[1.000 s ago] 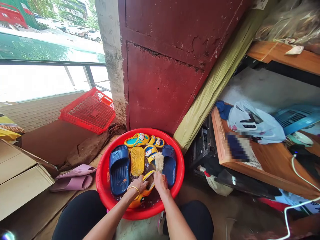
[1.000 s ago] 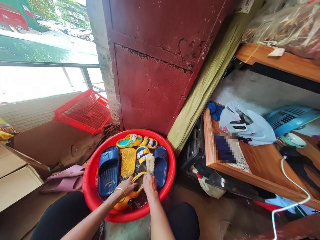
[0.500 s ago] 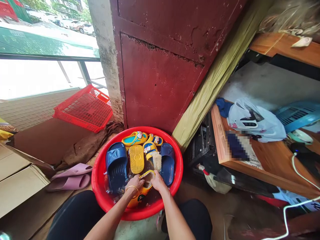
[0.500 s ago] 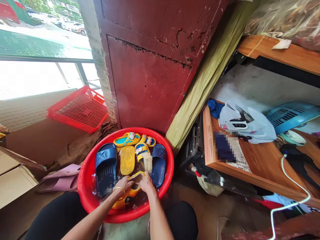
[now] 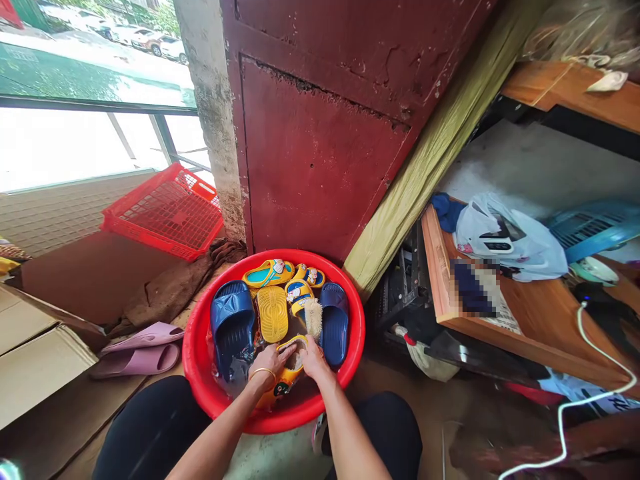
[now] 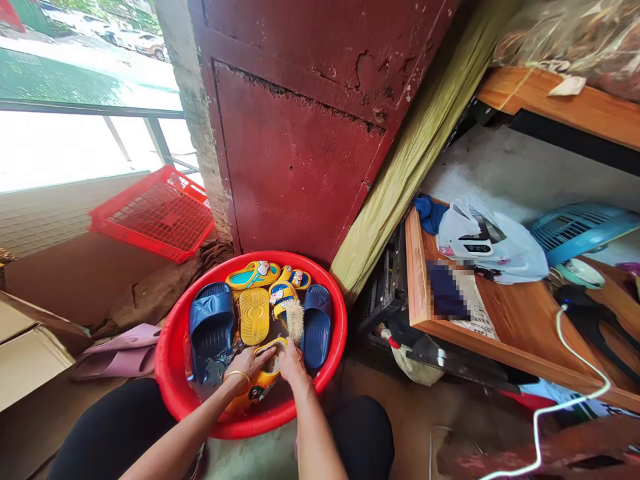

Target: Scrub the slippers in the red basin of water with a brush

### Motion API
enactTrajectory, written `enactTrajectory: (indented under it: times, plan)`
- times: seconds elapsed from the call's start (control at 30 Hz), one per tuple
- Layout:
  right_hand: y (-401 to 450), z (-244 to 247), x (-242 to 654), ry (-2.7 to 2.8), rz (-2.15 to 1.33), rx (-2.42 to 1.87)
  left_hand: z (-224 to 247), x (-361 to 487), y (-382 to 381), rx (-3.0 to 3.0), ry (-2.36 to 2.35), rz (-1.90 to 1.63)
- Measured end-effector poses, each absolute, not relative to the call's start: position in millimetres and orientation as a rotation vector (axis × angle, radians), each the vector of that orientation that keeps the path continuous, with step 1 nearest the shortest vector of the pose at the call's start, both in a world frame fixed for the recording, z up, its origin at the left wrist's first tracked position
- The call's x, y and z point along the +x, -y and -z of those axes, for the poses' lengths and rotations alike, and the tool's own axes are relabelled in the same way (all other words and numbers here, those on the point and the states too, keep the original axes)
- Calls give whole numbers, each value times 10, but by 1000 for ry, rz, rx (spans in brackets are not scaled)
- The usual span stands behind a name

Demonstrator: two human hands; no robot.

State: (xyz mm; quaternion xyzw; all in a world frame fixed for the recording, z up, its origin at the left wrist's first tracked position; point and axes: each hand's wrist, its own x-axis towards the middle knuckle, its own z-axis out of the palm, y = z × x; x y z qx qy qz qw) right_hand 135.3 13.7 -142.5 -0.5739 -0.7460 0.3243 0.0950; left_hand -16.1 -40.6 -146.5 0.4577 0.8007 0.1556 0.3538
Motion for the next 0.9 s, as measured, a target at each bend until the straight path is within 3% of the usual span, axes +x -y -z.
enactTrajectory:
  times: [0.57,0.9]
  plan:
    - [-62,1297,1270,2301,-739,-1838,1417,-106,424,1295,-2053,-348]
    - [-137,1436,1368,2199,-963,-1738,1419,-32,416,1274,-2102,-293]
